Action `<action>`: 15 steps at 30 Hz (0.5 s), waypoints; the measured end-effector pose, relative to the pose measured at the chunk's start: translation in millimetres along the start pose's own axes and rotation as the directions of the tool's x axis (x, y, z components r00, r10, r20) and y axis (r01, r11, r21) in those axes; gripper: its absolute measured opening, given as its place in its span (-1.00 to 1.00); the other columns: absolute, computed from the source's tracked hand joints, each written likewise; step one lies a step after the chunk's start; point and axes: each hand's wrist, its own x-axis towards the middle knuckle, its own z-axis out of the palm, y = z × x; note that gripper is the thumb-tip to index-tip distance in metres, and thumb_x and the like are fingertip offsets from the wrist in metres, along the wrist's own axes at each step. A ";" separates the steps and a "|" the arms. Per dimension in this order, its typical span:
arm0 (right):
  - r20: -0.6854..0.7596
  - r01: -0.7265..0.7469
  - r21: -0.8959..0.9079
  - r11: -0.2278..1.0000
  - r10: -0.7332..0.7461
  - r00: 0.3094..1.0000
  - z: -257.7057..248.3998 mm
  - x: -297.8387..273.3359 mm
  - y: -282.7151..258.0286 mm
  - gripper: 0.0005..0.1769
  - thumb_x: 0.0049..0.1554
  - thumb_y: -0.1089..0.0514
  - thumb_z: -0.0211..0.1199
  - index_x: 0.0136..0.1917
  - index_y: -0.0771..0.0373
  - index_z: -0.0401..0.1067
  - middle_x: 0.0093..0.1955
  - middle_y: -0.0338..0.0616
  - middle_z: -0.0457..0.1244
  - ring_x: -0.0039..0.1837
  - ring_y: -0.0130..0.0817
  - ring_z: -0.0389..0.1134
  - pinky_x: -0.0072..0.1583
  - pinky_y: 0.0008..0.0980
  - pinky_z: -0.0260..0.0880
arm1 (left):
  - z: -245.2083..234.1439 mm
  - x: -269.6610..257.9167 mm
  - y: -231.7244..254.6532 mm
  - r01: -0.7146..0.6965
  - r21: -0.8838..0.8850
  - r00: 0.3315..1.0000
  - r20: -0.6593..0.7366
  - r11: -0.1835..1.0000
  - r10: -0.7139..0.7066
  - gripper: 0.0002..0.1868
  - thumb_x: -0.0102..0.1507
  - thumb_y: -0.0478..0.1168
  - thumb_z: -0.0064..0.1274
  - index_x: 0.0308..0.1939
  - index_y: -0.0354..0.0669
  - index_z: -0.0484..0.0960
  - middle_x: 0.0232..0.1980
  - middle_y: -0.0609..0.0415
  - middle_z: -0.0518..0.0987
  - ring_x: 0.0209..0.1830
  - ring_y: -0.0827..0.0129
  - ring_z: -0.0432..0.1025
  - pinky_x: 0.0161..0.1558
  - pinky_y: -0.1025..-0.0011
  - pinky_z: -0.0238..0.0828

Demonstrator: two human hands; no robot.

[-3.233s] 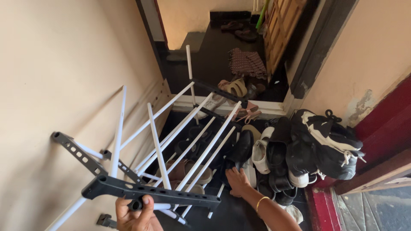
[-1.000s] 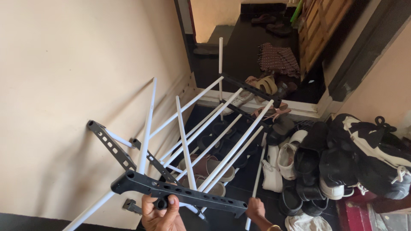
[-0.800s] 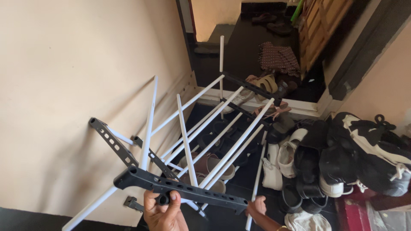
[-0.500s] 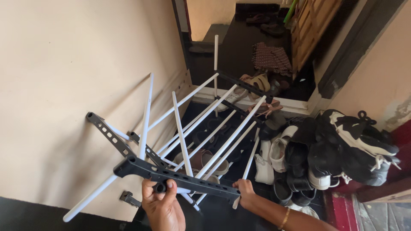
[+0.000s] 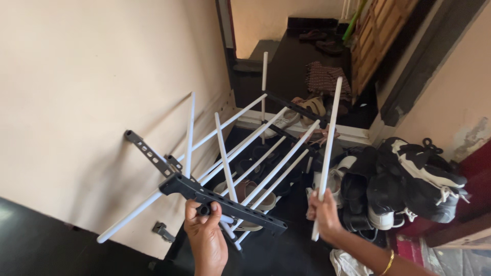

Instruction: The person removes shoes from a partially assembled shoe rack and then assembles the rack by inserting white poles into black plastic connectors. The shoes are placed on the floor during the process.

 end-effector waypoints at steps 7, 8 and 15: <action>0.220 0.028 -0.218 0.975 0.021 0.975 14.3 19.9 -31.7 -0.42 0.36 -0.10 0.15 -0.39 0.24 0.13 -0.52 -0.22 -0.01 -0.53 -0.45 -0.01 -0.44 -0.38 0.04 | 0.8 2.5 5.3 0.102 0.036 0.995 0.006 0.994 -0.102 -0.77 0.21 -0.55 0.11 -0.17 -0.18 0.58 -0.37 0.28 0.36 -0.35 0.63 0.23 -0.05 0.60 0.26; 0.230 0.033 -0.260 0.965 0.029 0.973 25.7 15.8 -35.5 -0.45 0.34 -0.09 0.14 -0.39 0.24 0.20 -0.50 -0.21 0.02 -0.51 -0.45 0.01 -0.42 -0.38 0.06 | 0.7 3.9 4.5 0.111 0.053 0.994 0.001 0.992 -0.111 -0.78 0.21 -0.55 0.11 -0.17 -0.18 0.58 -0.36 0.26 0.40 -0.34 0.63 0.25 -0.05 0.60 0.27; 0.482 0.158 -0.252 0.955 -0.018 0.876 126.6 -15.0 -67.5 -0.52 0.29 -0.10 -0.01 -0.02 0.35 0.51 -0.18 -0.28 0.38 -0.07 -0.50 0.40 0.00 -0.41 0.41 | 3.8 1.1 1.7 0.133 0.105 0.990 0.023 0.986 -0.136 -0.80 0.23 -0.55 0.11 -0.20 -0.20 0.54 -0.24 0.20 0.54 -0.25 0.61 0.35 -0.06 0.56 0.29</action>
